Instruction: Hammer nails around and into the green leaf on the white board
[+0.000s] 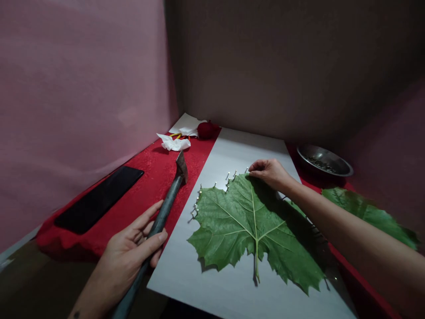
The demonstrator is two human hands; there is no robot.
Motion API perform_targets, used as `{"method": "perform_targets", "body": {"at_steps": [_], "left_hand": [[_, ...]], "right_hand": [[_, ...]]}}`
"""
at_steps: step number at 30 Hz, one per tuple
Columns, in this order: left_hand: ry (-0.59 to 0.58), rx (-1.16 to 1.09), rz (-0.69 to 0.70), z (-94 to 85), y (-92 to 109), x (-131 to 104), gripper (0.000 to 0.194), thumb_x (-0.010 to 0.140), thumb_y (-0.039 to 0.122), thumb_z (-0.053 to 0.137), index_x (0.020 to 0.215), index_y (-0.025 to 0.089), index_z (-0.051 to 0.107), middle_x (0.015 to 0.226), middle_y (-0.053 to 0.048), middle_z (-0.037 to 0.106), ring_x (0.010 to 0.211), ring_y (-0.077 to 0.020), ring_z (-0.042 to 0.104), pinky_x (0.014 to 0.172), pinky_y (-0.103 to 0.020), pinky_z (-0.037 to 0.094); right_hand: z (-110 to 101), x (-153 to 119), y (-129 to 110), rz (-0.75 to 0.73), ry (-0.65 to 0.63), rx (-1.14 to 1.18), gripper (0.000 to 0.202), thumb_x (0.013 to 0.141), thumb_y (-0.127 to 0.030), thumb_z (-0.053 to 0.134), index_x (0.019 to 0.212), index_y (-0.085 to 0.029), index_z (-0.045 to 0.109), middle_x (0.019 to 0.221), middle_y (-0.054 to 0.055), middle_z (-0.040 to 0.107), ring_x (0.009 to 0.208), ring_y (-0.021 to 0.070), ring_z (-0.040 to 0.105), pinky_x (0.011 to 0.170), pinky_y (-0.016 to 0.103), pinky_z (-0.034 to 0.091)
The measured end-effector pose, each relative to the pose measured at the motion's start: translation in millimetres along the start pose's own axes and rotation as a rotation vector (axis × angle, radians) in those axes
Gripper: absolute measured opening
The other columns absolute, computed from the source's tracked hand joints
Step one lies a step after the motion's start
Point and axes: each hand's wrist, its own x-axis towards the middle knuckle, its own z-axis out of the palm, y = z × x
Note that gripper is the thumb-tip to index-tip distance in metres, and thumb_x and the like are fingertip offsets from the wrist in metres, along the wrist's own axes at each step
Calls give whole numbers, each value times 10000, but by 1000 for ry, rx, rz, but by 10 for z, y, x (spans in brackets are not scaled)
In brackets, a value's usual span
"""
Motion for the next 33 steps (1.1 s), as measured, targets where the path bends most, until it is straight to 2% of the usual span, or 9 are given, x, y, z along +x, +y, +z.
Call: {"method": "perform_targets", "body": {"at_steps": [23,27,33], "left_hand": [[-27,-4,-2,19,43,-29,725,737,352,726,1385,213,431,503,53,541,472,-105,453,504,-204,415],[-2,6,-3,36,62,-44,685,739,348,727,1360,230,464,511,56,536,478,-93,441,499,-183,402],[-24,31,-6,-11,10,5,700,725,366,742,1361,271,465,468,61,521,467,-93,446,474,-171,389]], "right_hand": [[-10,47,-16,71,-29,10,110,606,-244,699,657,-146,692,555,7,612,469,76,458,443,214,347],[-14,55,-5,83,-44,26,121,611,-246,698,670,-141,689,557,6,606,462,71,450,421,204,327],[-44,29,-91,117,-59,15,132,622,-238,696,694,-129,675,540,-19,570,440,49,414,410,188,301]]}}
